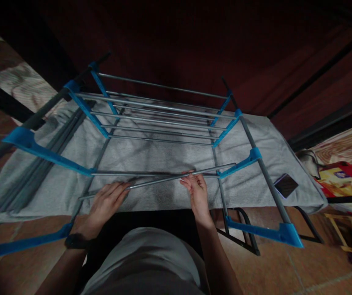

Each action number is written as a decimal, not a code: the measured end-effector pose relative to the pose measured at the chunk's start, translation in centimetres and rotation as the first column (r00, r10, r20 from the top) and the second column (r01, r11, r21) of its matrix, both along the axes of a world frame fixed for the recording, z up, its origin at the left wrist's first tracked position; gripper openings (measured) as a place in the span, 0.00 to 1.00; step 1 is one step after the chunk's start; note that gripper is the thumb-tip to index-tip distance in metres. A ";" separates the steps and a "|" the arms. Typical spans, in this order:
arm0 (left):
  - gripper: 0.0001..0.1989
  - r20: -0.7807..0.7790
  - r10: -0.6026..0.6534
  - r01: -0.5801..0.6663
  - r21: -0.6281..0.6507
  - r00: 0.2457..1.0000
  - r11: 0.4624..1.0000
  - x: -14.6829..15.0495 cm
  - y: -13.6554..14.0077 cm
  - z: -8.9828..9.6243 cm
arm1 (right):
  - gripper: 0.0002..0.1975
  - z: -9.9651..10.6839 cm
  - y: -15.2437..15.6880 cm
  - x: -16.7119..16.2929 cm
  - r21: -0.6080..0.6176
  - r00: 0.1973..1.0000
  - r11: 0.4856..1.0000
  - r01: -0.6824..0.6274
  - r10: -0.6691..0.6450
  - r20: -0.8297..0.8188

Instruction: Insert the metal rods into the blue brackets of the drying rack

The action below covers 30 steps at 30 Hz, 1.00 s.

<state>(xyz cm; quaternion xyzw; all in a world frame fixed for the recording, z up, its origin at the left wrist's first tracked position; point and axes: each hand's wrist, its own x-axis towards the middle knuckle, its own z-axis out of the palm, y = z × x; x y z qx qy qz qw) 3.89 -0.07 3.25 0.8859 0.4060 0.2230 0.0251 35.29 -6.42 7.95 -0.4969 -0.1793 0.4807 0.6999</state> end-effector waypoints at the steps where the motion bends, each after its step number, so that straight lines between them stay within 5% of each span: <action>1: 0.15 0.008 0.004 -0.004 0.004 1.000 1.000 0.0 0.1 0.0 | 0.13 -0.1 0.0 0.0 -0.005 1.000 1.000 -0.003 0.003 0.001; 19: 0.14 0.018 0.023 -0.024 0.050 1.000 0.998 -0.7 0.0 -0.3 | 0.14 -0.9 -0.8 -0.4 -0.032 1.000 0.999 -0.008 0.007 -0.030; 30: 0.15 -0.059 0.018 -0.019 -0.005 0.998 1.000 0.7 -1.0 1.5 | 0.11 -3.4 -2.2 0.1 -0.108 0.990 0.994 0.035 -0.049 -0.132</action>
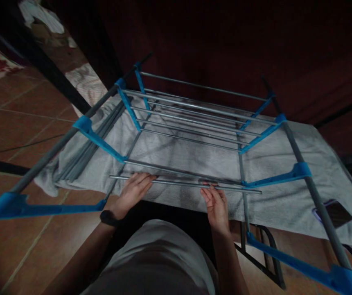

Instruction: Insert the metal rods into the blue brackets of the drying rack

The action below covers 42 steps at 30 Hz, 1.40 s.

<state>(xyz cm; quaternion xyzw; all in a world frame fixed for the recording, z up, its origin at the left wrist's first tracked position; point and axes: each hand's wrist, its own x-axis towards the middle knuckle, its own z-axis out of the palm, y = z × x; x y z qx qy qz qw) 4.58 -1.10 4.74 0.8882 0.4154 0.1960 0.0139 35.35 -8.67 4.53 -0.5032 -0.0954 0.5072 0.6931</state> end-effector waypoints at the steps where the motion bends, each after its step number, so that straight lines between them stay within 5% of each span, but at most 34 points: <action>1: 0.16 -0.016 -0.014 0.014 0.004 1.000 1.000 0.2 -0.1 0.0 | 0.11 -0.3 -0.1 0.1 -0.011 1.000 1.000 0.003 -0.003 -0.009; 13: 0.15 -0.144 -0.154 0.159 0.022 0.977 0.987 2.3 0.4 1.4 | 0.12 -2.1 -0.5 0.1 -0.090 0.998 0.996 -0.003 -0.003 -0.069; 23: 0.17 -0.120 -0.172 0.174 0.007 0.978 0.985 2.6 0.6 -0.5 | 0.12 -3.3 -0.4 0.0 -0.174 0.994 0.984 0.028 -0.046 -0.098; 29: 0.16 -0.082 -0.162 0.162 0.001 0.983 0.987 2.4 0.8 -1.7 | 0.12 -3.4 -0.5 0.1 -0.113 0.997 0.993 -0.025 0.017 -0.074; 36: 0.14 -0.080 -0.157 0.158 0.012 0.984 0.987 2.8 0.9 -1.7 | 0.13 -3.3 -0.5 -0.1 -0.074 0.995 0.994 -0.081 0.077 -0.056; 42: 0.16 -0.059 -0.140 0.139 -0.014 0.988 0.990 2.5 0.8 -2.0 | 0.12 -3.4 -0.3 -0.1 -0.113 0.998 0.994 -0.013 0.005 -0.066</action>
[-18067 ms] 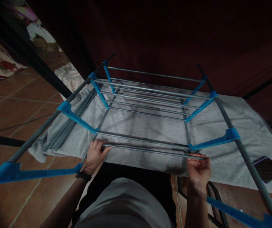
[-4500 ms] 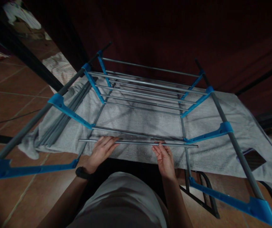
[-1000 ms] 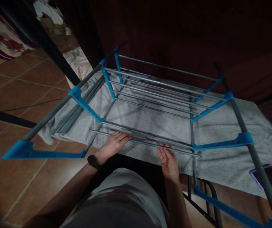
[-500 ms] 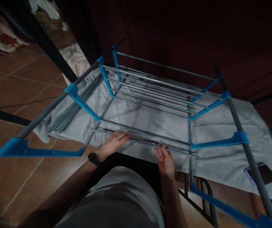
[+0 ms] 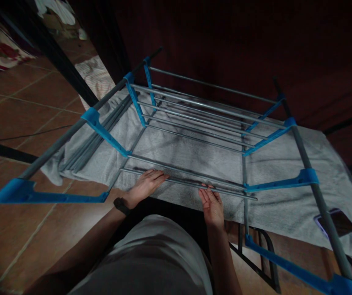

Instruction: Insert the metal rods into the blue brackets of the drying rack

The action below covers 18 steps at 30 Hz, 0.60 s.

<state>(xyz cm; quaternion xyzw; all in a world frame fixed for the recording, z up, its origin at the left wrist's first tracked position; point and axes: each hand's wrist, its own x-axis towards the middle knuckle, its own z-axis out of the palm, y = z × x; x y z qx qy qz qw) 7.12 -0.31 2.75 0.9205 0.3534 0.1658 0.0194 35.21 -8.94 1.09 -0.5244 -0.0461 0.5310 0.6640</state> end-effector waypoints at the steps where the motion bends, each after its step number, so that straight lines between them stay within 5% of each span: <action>1: 0.17 0.001 0.010 -0.010 -0.008 1.000 1.000 -0.2 0.0 0.0 | 0.13 0.0 0.0 0.1 -0.014 1.000 1.000 0.010 -0.010 -0.004; 18: 0.16 0.096 0.215 -0.210 -0.060 0.972 0.976 -5.1 0.7 -1.6 | 0.15 0.4 -0.1 0.7 -0.071 0.999 0.996 0.052 -0.051 0.004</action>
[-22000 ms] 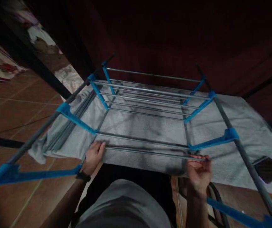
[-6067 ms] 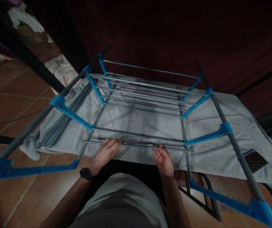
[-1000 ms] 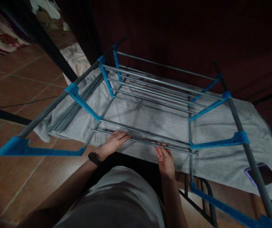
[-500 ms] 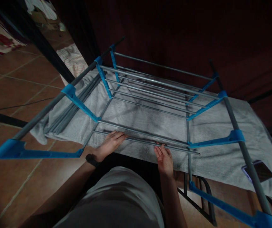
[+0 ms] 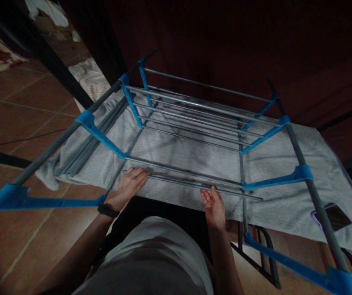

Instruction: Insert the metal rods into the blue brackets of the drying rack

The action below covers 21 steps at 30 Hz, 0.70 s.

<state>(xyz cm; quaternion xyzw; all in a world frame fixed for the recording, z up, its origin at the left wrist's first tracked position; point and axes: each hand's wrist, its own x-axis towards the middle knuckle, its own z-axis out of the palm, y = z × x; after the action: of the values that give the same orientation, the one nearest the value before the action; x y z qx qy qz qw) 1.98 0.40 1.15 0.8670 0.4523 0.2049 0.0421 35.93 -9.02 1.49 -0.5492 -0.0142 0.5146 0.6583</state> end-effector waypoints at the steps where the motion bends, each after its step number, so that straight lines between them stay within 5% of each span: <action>1: 0.15 -0.005 0.013 -0.013 0.010 1.000 1.000 -0.3 0.0 0.0 | 0.15 0.1 0.0 0.0 0.004 1.000 1.000 -0.002 0.002 -0.001; 9: 0.15 -0.006 0.082 -0.081 0.031 0.997 0.996 -1.8 0.2 0.4 | 0.14 0.1 0.1 0.1 -0.027 0.999 0.999 0.032 -0.032 -0.009; 21: 0.15 0.075 0.180 -0.181 0.009 0.981 0.983 -2.8 0.2 0.2 | 0.10 0.9 0.0 -0.2 0.091 1.000 0.996 0.024 -0.024 0.009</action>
<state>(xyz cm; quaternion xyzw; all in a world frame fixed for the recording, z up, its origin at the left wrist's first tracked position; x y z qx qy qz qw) -0.80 0.58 1.33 0.8145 0.5256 0.2434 0.0331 35.70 -8.99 2.35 -0.5215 -0.0343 0.5026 0.6887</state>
